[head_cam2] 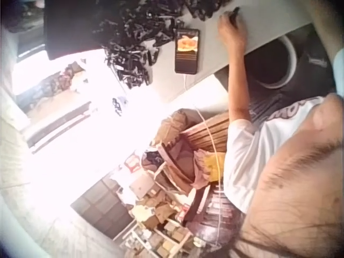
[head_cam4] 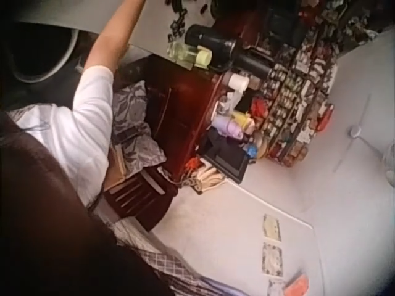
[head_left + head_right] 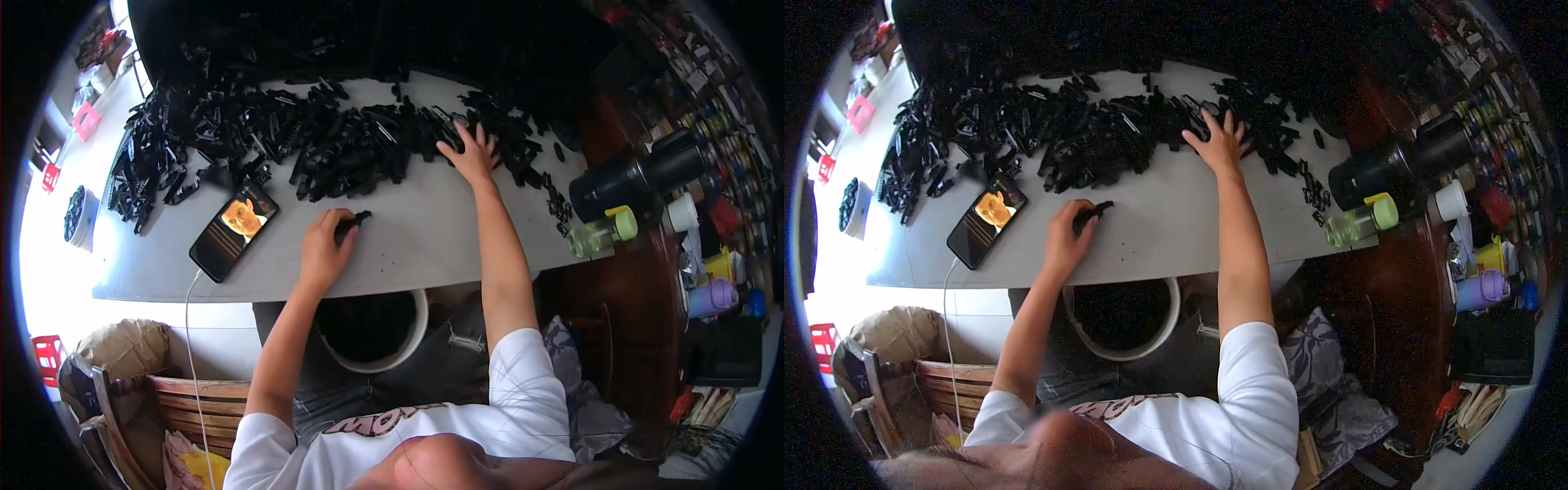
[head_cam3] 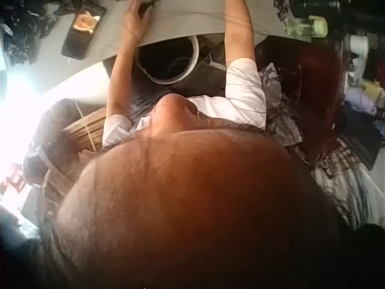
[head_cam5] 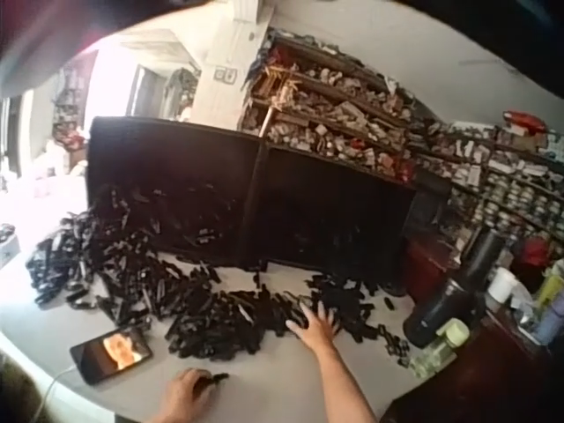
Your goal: Manually assembling small black plastic components at a workbench.
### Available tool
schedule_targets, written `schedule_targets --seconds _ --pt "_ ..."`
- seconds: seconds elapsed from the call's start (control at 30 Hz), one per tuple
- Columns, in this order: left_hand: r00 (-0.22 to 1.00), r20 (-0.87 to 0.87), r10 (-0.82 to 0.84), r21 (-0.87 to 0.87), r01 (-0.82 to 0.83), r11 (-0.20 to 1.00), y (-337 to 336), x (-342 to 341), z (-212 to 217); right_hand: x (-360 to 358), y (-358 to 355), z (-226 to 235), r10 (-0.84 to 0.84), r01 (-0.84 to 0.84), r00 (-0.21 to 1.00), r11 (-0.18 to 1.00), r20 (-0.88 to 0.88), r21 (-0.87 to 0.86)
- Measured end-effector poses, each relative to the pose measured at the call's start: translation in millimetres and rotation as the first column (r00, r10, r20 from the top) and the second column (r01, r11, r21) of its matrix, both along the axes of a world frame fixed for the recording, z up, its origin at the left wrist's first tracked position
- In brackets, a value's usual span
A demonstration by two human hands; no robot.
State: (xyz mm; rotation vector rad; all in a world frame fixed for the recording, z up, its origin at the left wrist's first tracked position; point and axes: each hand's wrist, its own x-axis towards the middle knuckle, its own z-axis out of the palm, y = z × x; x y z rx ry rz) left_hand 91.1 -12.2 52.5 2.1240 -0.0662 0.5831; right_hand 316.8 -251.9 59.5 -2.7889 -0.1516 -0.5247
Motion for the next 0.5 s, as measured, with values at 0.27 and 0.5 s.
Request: schedule_targets --seconds 0.27,0.5 --pt "0.995 -0.072 -0.065 -0.286 0.042 0.957 3 4 -9 -26 -8 -28 0.158 -0.147 0.980 0.985 0.117 -0.094" --pt "0.981 -0.088 -0.172 -0.483 0.109 0.869 9 -1 -10 -108 4 -20 0.328 -0.322 0.931 0.945 0.158 -0.064"
